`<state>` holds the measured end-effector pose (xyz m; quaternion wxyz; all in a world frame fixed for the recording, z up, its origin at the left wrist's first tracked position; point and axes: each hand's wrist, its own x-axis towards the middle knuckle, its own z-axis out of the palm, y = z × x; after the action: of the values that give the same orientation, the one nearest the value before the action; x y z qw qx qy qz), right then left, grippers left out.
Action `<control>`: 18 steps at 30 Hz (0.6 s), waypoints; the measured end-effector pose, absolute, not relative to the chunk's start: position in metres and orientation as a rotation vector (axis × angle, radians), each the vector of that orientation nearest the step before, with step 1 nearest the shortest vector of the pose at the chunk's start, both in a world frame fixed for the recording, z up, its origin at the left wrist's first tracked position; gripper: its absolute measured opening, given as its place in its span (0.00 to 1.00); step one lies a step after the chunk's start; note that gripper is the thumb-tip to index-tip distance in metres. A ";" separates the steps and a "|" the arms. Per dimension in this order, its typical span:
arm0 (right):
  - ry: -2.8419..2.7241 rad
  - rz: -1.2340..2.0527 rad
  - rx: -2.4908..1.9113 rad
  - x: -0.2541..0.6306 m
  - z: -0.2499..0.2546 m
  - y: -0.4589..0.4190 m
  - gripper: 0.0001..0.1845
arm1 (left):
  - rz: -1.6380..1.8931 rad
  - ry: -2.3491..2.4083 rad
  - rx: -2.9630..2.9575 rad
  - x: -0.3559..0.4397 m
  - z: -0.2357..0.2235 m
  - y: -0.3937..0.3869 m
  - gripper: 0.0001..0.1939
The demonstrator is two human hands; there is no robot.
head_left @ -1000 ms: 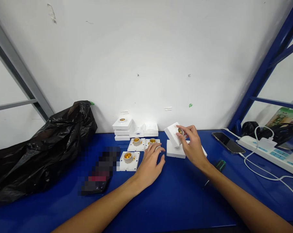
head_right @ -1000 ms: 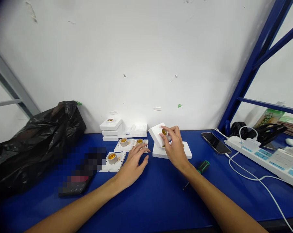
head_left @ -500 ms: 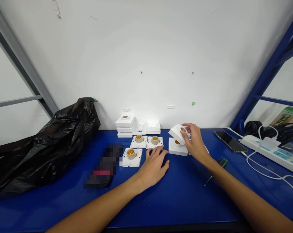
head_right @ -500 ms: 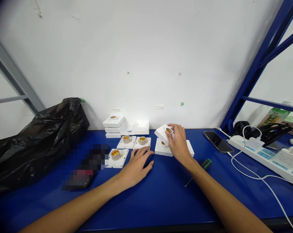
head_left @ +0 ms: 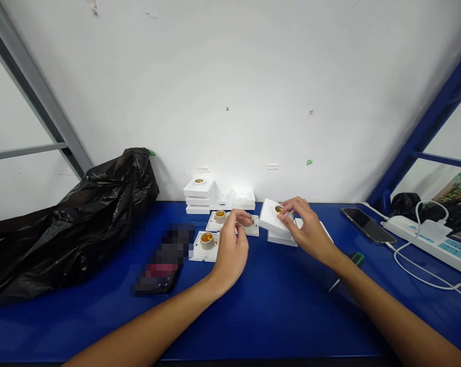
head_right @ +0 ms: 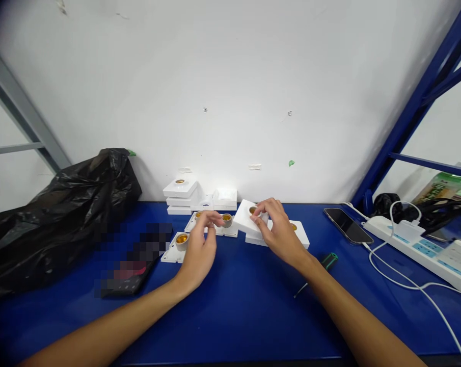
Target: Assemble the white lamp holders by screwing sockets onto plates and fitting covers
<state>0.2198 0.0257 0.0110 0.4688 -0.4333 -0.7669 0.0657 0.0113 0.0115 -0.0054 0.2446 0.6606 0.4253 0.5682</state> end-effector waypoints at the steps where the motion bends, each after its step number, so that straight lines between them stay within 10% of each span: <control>1: -1.924 0.199 -1.015 0.217 0.013 0.022 0.03 | 1.632 1.162 1.753 0.010 -0.001 0.012 0.14; 18: -2.478 0.571 -1.108 0.206 0.027 -0.007 0.05 | 1.395 1.256 1.835 0.012 -0.023 0.018 0.24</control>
<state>0.2058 -0.0068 0.0273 0.1826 -0.3927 -0.8783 0.2024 0.0123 0.0184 -0.0233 0.2554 0.6759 0.4627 0.5136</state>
